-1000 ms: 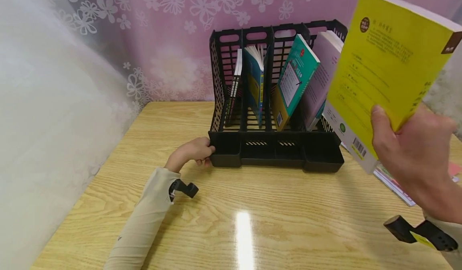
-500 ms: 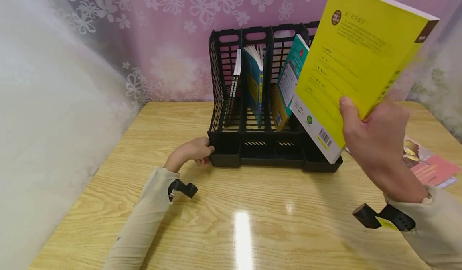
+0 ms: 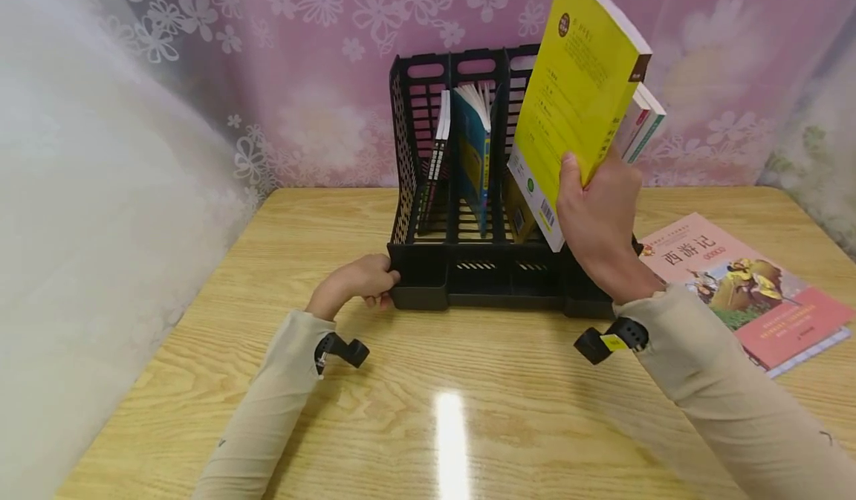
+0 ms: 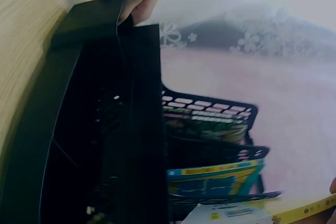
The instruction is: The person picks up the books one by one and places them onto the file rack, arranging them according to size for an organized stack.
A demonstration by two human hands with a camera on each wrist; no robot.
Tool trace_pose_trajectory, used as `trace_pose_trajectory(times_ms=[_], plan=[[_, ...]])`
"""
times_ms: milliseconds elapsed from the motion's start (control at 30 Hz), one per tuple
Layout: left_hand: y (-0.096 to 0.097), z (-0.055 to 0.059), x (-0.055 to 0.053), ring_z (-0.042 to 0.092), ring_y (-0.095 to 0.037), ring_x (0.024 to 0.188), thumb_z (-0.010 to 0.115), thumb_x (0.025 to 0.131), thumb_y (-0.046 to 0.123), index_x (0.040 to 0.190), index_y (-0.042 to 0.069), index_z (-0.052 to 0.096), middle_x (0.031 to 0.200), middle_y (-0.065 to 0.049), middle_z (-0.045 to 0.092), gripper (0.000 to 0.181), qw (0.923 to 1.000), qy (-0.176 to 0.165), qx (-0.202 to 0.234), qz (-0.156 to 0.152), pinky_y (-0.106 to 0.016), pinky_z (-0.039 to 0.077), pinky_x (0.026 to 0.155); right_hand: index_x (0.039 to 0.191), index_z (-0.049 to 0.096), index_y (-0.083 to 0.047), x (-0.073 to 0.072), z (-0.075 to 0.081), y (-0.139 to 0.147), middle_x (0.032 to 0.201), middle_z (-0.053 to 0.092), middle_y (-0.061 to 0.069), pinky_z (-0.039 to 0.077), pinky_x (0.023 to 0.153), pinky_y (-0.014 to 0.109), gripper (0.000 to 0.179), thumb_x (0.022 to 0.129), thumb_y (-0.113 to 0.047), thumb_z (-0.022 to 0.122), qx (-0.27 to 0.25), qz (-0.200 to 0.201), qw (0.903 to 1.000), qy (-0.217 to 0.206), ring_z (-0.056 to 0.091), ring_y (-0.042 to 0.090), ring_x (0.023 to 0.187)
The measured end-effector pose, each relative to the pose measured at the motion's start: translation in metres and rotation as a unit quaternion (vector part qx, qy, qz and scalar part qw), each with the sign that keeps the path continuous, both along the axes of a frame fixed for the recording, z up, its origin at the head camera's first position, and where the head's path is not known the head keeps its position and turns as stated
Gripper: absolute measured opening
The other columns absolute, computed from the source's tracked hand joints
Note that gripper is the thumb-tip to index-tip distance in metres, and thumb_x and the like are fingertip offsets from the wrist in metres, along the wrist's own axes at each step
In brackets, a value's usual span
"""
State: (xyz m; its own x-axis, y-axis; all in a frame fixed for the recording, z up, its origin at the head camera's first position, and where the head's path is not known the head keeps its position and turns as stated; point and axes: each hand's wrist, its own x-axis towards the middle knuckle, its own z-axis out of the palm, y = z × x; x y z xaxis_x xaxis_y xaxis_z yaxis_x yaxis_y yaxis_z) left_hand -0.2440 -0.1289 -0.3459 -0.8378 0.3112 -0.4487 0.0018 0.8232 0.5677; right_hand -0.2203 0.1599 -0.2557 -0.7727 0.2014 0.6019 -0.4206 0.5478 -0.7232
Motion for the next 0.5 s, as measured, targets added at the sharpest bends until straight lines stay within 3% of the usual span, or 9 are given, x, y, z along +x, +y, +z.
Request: trace_pose_trajectory(times_ms=[333, 500], plan=[[0.002, 0.0, -0.001, 0.041, -0.013, 0.043, 0.037, 0.105, 0.019, 0.084, 0.002, 0.052, 0.06, -0.005, 0.06, 0.03, 0.9999, 0.001, -0.014, 0.004, -0.025, 0.04, 0.055, 0.137, 0.051, -0.014, -0.038, -0.006, -0.014, 0.132, 0.059, 0.001, 0.049, 0.091, 0.039, 0.037, 0.101, -0.022, 0.05, -0.061, -0.007, 0.9981, -0.008, 0.061, 0.024, 0.115], [0.003, 0.001, -0.001, 0.042, -0.012, 0.042, 0.038, 0.105, 0.018, 0.083, 0.002, 0.052, 0.059, -0.005, 0.06, 0.031, 0.9998, 0.002, -0.018, 0.001, -0.025, 0.04, 0.054, 0.138, 0.05, -0.013, -0.052, -0.01, -0.02, 0.132, 0.059, 0.003, 0.048, 0.093, 0.036, 0.037, 0.102, -0.022, 0.048, -0.06, -0.021, 0.998, -0.006, 0.061, 0.022, 0.115]])
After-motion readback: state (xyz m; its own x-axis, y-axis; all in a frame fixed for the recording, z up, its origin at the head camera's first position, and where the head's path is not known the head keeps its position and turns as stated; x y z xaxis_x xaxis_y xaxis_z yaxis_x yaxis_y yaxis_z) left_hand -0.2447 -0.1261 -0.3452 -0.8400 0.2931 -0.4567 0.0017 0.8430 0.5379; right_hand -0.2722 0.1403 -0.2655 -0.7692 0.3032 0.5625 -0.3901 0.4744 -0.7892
